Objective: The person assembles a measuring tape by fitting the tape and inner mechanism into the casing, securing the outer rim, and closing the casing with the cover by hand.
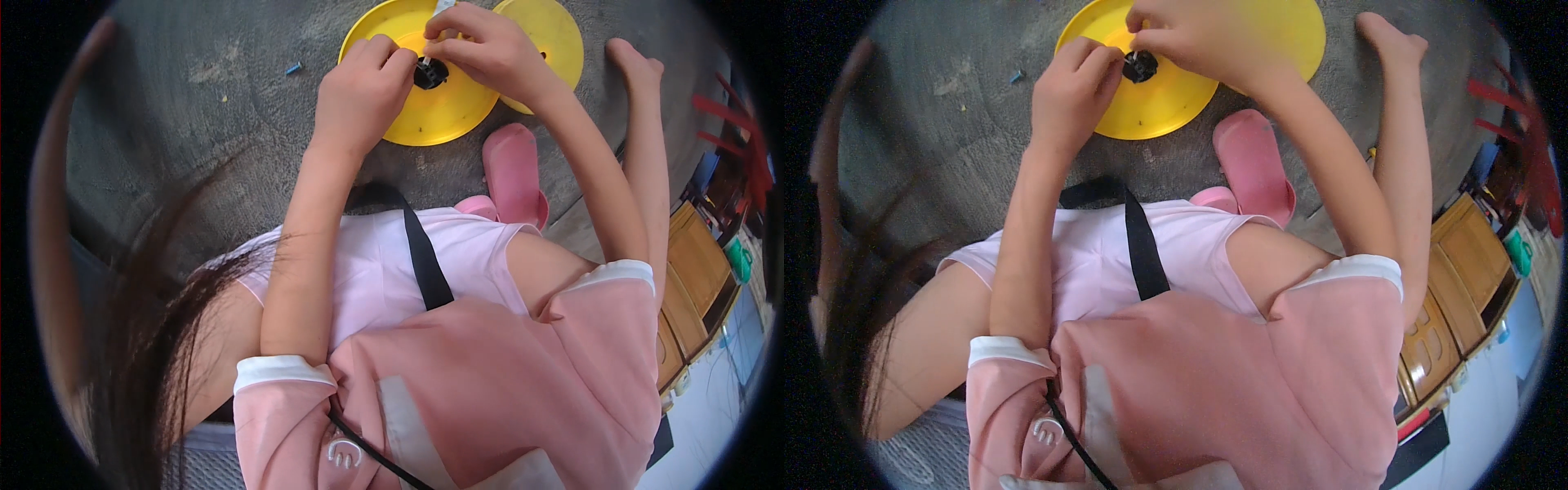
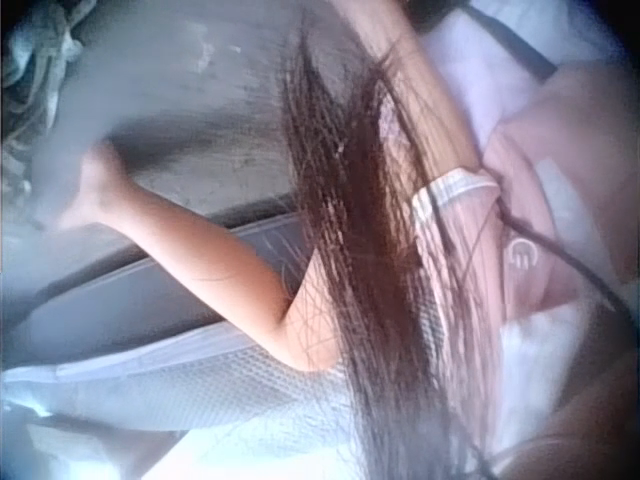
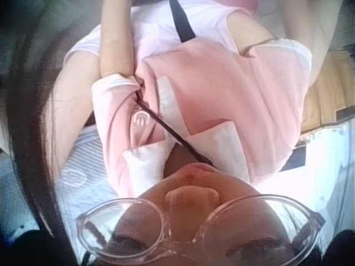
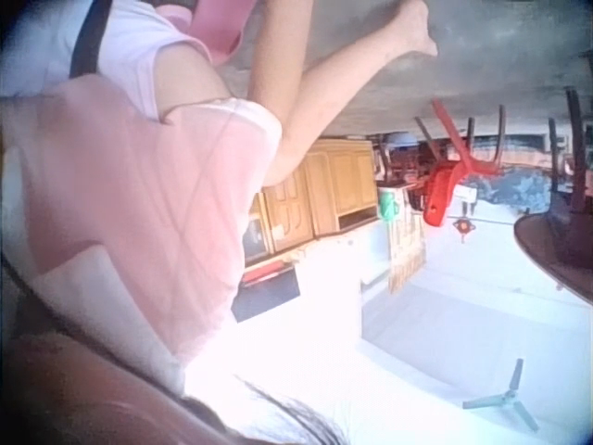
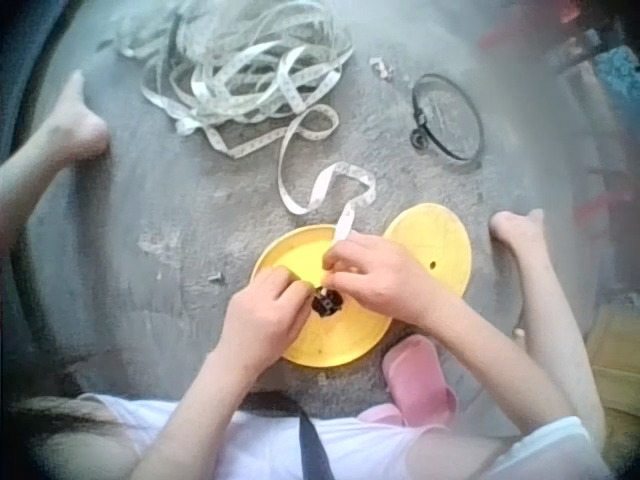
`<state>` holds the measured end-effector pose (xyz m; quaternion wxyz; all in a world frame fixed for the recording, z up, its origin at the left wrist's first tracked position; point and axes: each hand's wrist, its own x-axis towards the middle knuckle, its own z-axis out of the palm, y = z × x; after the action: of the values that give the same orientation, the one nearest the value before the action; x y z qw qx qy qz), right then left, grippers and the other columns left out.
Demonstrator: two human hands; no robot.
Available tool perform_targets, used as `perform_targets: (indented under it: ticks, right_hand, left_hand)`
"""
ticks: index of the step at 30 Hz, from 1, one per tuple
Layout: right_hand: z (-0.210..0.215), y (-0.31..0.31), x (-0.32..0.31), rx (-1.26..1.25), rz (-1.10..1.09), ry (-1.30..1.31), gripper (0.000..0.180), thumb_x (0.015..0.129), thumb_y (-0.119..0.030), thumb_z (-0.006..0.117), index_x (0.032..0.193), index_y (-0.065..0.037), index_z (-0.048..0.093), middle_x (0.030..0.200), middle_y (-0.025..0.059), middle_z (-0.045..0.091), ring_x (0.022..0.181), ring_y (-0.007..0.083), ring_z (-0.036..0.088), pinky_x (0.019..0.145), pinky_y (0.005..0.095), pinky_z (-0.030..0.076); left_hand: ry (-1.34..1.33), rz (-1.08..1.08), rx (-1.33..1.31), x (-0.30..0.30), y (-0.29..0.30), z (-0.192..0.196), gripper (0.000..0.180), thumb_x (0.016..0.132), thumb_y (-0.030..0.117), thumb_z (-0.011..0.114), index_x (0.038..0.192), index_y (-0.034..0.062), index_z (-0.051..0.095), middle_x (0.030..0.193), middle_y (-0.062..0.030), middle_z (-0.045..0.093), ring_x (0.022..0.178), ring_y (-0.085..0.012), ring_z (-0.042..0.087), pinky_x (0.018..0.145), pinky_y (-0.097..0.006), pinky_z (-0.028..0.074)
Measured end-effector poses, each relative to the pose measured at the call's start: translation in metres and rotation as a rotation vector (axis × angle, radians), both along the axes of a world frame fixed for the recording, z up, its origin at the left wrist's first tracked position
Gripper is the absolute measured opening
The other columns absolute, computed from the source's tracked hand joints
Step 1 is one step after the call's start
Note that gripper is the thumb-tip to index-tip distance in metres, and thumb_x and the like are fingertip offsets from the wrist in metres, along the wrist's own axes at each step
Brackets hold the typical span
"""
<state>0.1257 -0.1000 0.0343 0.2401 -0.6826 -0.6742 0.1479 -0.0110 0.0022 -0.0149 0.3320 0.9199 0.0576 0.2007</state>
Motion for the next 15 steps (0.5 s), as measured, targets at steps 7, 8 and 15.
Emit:
perform_targets:
  ticks: [7,8,15]
  right_hand:
    - [-0.018,-0.01,-0.006,0.107,-0.129,-0.004,0.01,0.065,-0.002,0.059,0.071,-0.006,0.052,0.072,0.0057,0.048,0.064,0.0196,0.052,0.054,0.0255,0.043]
    - [-0.019,-0.011,-0.005,0.131,-0.135,0.047,0.011,0.064,-0.003,0.06,0.07,-0.005,0.051,0.072,0.0051,0.049,0.063,0.0207,0.052,0.054,0.026,0.043]
    - [-0.021,-0.026,-0.016,0.129,-0.232,0.146,0.012,0.062,-0.001,0.059,0.072,-0.005,0.053,0.074,0.0053,0.052,0.067,0.0212,0.052,0.058,0.0281,0.043]
  left_hand:
    - [0.117,0.038,-0.229,-0.001,-0.005,0.011,0.01,0.064,0.009,0.058,0.069,0.0062,0.05,0.068,-0.0067,0.047,0.064,-0.0234,0.05,0.054,-0.033,0.042]
    - [0.13,0.038,-0.249,-0.002,-0.006,0.013,0.01,0.064,0.008,0.058,0.069,0.0062,0.05,0.068,-0.0068,0.047,0.064,-0.0236,0.05,0.054,-0.033,0.042]
    - [0.113,0.044,-0.278,-0.006,-0.014,0.016,0.015,0.062,0.006,0.06,0.076,0.0053,0.054,0.073,-0.0077,0.049,0.067,-0.0228,0.05,0.059,-0.031,0.042]
